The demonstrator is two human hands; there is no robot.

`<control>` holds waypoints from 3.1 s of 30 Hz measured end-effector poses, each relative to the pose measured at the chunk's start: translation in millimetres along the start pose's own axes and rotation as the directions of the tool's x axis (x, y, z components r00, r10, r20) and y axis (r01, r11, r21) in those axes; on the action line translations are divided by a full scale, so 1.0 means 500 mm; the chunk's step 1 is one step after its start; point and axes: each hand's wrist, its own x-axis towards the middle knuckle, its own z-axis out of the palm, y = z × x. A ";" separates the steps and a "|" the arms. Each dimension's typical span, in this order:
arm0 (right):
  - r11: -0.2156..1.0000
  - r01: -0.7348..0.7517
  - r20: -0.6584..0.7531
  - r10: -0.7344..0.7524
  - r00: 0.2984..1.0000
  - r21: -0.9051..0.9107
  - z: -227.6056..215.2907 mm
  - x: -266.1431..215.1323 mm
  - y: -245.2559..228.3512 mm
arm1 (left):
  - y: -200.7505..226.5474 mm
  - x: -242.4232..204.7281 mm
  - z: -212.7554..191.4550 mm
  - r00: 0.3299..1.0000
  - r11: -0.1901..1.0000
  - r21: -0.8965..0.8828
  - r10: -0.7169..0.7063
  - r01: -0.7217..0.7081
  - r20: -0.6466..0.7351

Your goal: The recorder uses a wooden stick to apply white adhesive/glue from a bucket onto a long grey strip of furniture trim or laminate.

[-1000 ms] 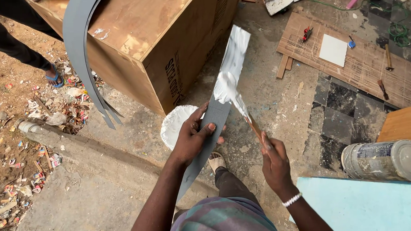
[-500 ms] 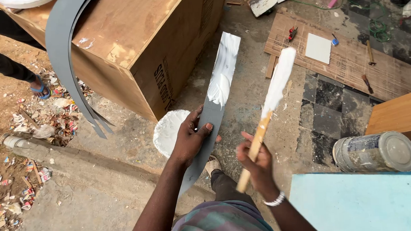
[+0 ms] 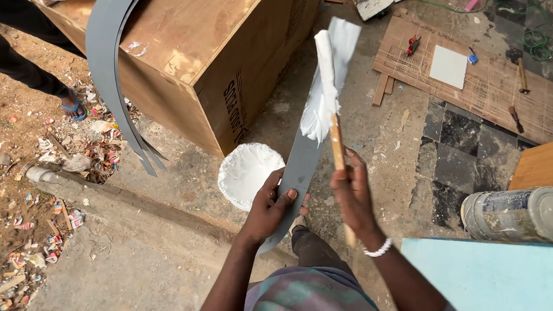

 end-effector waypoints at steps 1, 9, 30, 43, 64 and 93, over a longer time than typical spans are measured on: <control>0.967 0.026 -0.003 -0.027 1.000 -0.254 -0.041 0.003 0.000 | 0.008 -0.001 -0.001 0.999 0.999 0.033 0.029 -0.028 -0.020; 0.399 0.474 0.287 -0.443 0.849 -0.785 -0.197 0.080 -0.112 | 0.032 -0.003 0.002 0.996 0.995 0.099 0.030 -0.023 -0.078; 0.749 0.152 0.121 -0.097 0.988 -0.644 -0.126 -0.009 0.018 | 0.058 0.022 0.013 0.999 0.999 0.007 0.037 -0.037 -0.013; 0.883 0.131 0.135 -0.078 0.988 -0.452 -0.184 -0.162 0.100 | 0.109 0.057 -0.014 0.994 0.998 0.061 -0.004 0.011 -0.108; 0.806 0.169 -0.141 -0.107 0.984 0.568 0.115 0.144 0.111 | 0.113 0.042 0.029 0.985 0.988 0.151 0.007 0.020 -0.171; 0.774 0.187 0.099 -0.160 0.982 -0.605 -0.195 0.015 -0.025 | 0.004 0.005 -0.025 0.987 0.998 0.059 0.016 -0.006 -0.158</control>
